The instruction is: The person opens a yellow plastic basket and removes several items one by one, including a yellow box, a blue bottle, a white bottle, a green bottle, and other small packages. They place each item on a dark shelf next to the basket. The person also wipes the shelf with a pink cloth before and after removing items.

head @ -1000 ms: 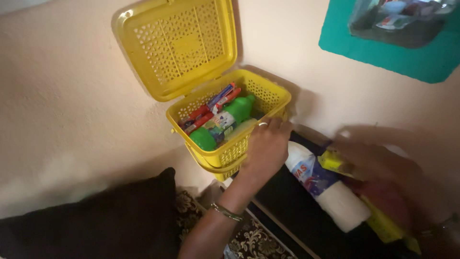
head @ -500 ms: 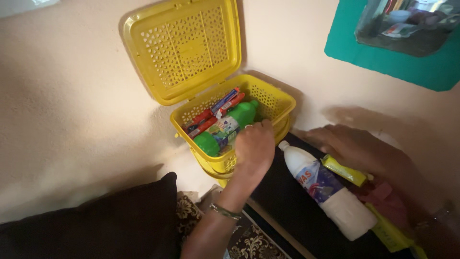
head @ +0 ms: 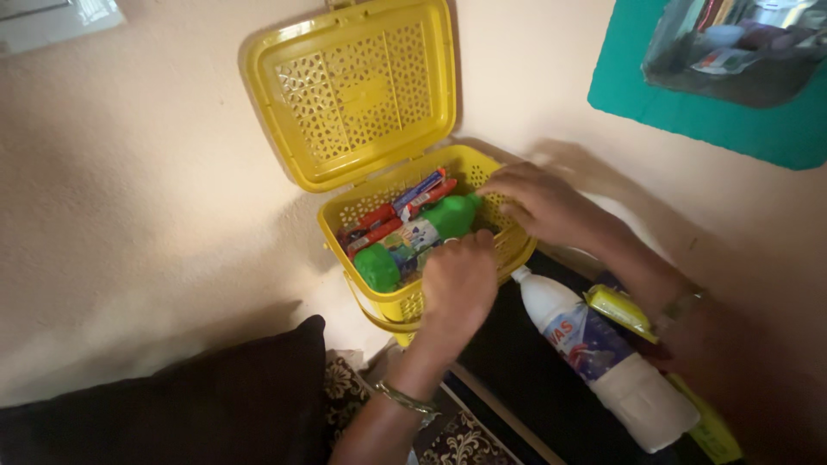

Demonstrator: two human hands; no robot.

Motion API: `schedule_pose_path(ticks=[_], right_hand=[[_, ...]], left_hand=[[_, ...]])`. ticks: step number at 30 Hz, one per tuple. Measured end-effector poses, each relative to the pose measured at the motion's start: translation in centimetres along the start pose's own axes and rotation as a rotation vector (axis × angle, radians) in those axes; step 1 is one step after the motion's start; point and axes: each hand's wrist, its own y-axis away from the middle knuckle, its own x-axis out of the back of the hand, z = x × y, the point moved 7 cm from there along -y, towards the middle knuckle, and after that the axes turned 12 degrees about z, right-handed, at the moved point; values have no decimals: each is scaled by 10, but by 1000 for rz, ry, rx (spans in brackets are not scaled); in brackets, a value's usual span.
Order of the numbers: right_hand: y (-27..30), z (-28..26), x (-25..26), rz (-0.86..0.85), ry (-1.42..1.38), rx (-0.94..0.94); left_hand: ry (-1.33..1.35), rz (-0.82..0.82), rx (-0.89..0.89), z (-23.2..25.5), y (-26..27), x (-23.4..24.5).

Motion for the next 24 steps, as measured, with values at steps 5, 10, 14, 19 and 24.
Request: schedule_pose_path(ticks=[5,10,14,19,24], right_hand=[[-22,9,-47,-170,-56,-34],[-44,20,-75,-130,-74,69],[-53,47,-104,-180,-3,8],[-58,76,-144,-345,-68,-53],[-63,60,-135,-236,128,171]], left_hand=[[-141,197,-100,6,6,7],[-143,245,-92,6,7,8],[-129,246,-87,6,8,8],[-137,239,-90,4,7,6],[-127,244,-86,5,7,8]])
